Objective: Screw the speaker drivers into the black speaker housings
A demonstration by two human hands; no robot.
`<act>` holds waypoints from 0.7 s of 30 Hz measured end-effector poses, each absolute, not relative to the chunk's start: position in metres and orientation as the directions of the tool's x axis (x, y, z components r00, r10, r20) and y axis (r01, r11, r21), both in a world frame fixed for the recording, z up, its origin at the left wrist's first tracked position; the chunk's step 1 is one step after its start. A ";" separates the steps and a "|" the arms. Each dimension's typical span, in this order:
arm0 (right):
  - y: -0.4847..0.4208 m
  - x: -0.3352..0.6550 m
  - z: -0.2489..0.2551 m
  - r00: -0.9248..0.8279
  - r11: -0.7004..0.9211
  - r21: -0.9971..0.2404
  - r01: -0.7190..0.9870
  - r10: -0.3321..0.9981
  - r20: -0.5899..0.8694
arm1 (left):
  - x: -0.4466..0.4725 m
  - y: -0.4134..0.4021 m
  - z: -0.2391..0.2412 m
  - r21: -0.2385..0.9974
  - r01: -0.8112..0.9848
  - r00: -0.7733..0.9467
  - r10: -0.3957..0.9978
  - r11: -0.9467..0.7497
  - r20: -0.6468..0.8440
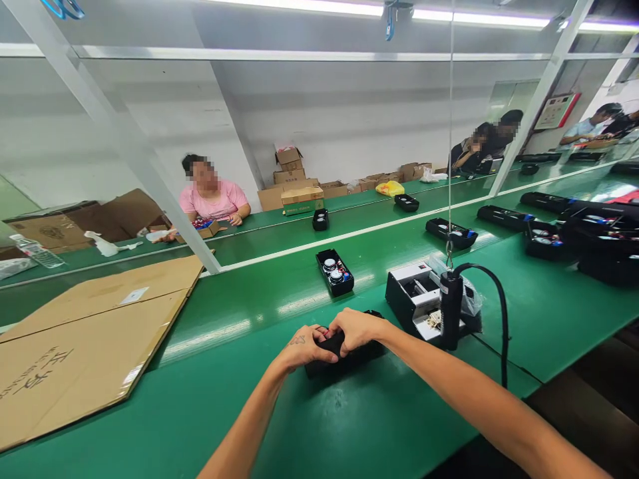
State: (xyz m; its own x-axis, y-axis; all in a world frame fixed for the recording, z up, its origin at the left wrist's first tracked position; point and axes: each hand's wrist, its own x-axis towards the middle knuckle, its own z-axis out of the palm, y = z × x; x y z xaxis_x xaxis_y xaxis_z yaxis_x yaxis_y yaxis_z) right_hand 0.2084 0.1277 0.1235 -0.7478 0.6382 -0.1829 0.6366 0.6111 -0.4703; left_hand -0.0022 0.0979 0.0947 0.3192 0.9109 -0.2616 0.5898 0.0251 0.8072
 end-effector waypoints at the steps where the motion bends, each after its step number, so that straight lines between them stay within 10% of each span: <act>1: 0.126 0.208 0.123 -0.747 0.613 -0.466 0.638 0.639 -0.181 | -0.002 0.098 0.094 0.812 0.583 0.327 0.908 0.023 -0.261; 21: 0.106 0.196 0.118 -0.659 0.571 -0.371 0.732 0.732 -0.174 | 0.000 0.093 0.099 0.815 0.580 0.387 0.881 -0.002 -0.273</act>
State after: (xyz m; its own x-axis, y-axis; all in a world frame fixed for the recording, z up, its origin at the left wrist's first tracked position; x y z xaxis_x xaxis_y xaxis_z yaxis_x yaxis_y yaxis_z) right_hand 0.1965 0.1064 0.1184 -0.6589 0.7317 -0.1745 0.7323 0.5710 -0.3710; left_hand 0.0005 0.0929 0.0994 0.3869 0.8808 -0.2729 0.5800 -0.0024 0.8146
